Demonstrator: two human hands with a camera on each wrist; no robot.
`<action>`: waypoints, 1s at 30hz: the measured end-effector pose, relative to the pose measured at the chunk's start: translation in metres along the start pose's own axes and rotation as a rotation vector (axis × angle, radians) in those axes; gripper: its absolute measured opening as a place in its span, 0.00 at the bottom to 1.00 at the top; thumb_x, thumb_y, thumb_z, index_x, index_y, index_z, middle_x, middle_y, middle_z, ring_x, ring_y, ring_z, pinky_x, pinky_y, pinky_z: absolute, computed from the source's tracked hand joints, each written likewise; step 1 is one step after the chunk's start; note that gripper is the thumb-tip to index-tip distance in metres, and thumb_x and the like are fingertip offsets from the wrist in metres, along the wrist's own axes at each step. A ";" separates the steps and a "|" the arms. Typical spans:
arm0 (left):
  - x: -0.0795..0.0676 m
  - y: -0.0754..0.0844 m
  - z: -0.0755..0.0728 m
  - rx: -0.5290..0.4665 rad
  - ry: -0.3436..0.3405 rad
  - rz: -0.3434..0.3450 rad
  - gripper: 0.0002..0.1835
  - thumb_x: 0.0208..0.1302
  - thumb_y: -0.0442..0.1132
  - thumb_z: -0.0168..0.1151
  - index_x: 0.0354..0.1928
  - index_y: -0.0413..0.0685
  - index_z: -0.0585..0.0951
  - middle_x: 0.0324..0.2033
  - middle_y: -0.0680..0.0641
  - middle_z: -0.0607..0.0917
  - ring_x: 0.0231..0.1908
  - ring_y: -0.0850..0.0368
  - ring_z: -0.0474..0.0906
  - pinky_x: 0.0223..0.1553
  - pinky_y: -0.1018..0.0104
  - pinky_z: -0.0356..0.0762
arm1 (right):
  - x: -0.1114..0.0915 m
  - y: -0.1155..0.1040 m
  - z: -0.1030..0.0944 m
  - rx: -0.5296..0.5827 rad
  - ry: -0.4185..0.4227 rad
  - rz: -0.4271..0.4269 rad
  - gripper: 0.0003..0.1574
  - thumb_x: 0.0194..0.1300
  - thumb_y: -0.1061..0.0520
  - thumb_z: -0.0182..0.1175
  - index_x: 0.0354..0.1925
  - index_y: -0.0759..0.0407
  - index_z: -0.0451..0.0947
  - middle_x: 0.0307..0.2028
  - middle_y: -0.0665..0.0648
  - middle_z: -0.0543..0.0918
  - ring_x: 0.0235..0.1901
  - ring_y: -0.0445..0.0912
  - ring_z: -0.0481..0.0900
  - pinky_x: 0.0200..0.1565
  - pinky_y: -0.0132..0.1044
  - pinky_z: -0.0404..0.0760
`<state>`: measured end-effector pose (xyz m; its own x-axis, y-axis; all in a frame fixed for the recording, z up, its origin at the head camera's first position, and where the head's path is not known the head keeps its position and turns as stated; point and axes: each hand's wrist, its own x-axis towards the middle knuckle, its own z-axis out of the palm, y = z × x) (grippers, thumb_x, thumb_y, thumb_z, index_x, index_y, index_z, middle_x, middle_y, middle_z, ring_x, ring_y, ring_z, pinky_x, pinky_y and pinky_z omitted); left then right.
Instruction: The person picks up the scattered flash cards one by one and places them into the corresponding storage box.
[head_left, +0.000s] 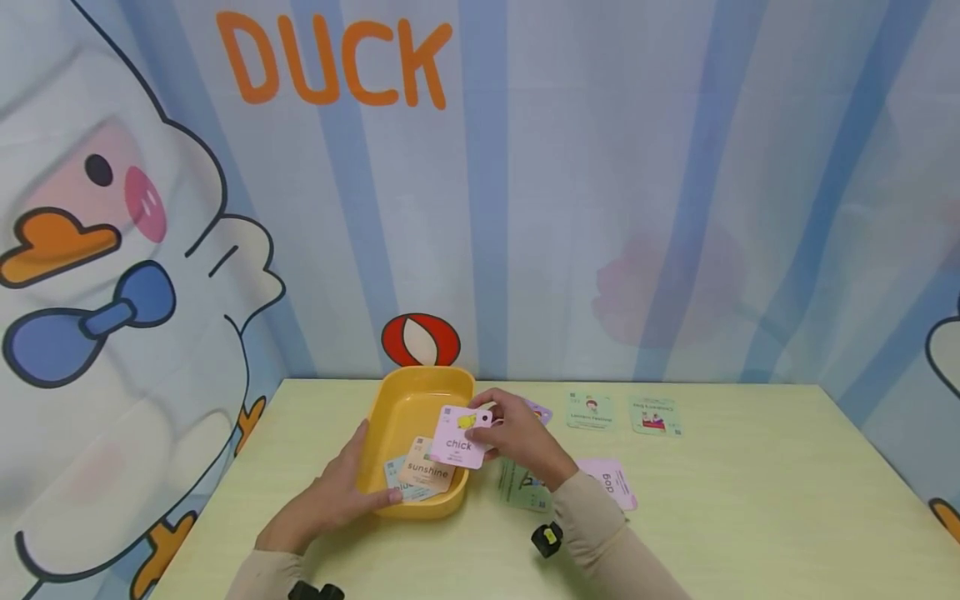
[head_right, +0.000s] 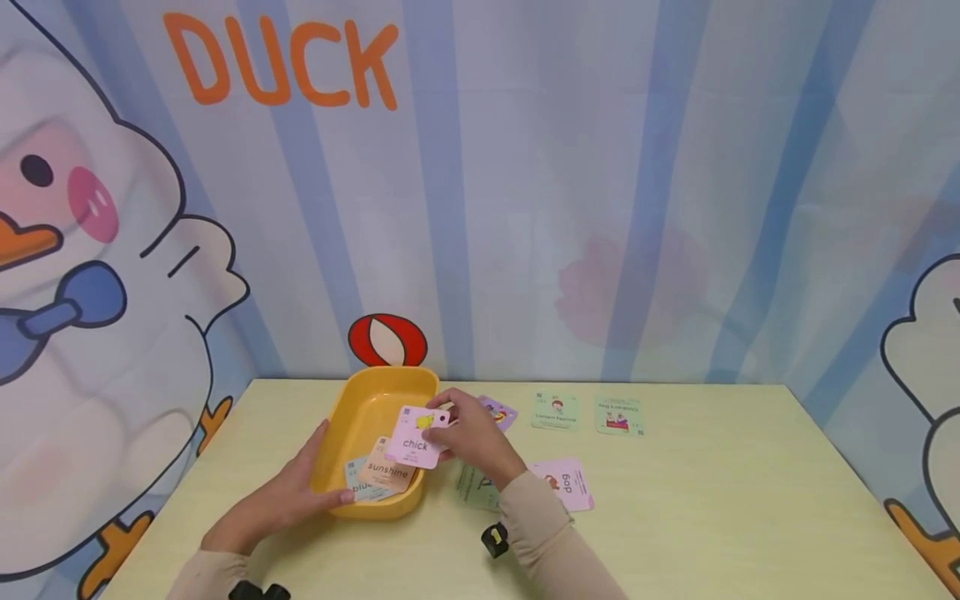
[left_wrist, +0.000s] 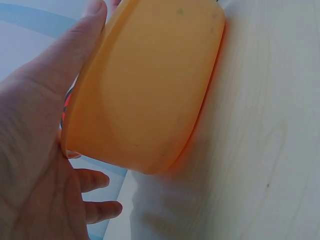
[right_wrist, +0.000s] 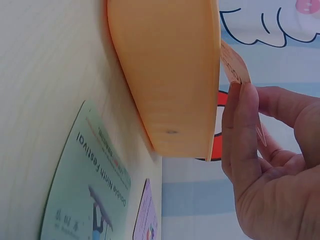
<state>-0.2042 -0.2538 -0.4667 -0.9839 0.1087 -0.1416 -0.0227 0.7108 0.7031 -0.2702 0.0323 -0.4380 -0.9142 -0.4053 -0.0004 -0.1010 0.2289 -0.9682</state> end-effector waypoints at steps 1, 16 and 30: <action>0.000 0.000 0.000 0.000 0.000 0.000 0.72 0.50 0.66 0.75 0.81 0.45 0.37 0.80 0.36 0.48 0.75 0.35 0.55 0.72 0.33 0.55 | 0.001 -0.001 0.002 -0.007 0.005 0.000 0.24 0.63 0.64 0.69 0.56 0.59 0.76 0.40 0.62 0.79 0.33 0.48 0.83 0.33 0.39 0.88; -0.001 -0.002 0.000 0.006 -0.004 0.020 0.71 0.52 0.66 0.74 0.81 0.44 0.37 0.80 0.36 0.49 0.74 0.35 0.55 0.72 0.33 0.56 | 0.012 -0.009 0.026 -0.106 0.060 -0.007 0.22 0.64 0.64 0.70 0.54 0.56 0.77 0.39 0.59 0.79 0.31 0.47 0.81 0.31 0.37 0.87; -0.001 -0.002 -0.002 -0.019 -0.001 0.066 0.70 0.53 0.63 0.75 0.81 0.44 0.37 0.79 0.35 0.49 0.74 0.36 0.57 0.72 0.34 0.56 | 0.019 -0.013 0.042 -0.225 0.060 -0.012 0.21 0.64 0.59 0.70 0.54 0.51 0.79 0.41 0.54 0.80 0.36 0.48 0.79 0.34 0.37 0.86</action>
<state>-0.2034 -0.2564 -0.4668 -0.9833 0.1551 -0.0950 0.0387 0.6884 0.7243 -0.2696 -0.0159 -0.4365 -0.9334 -0.3574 0.0325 -0.1911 0.4184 -0.8879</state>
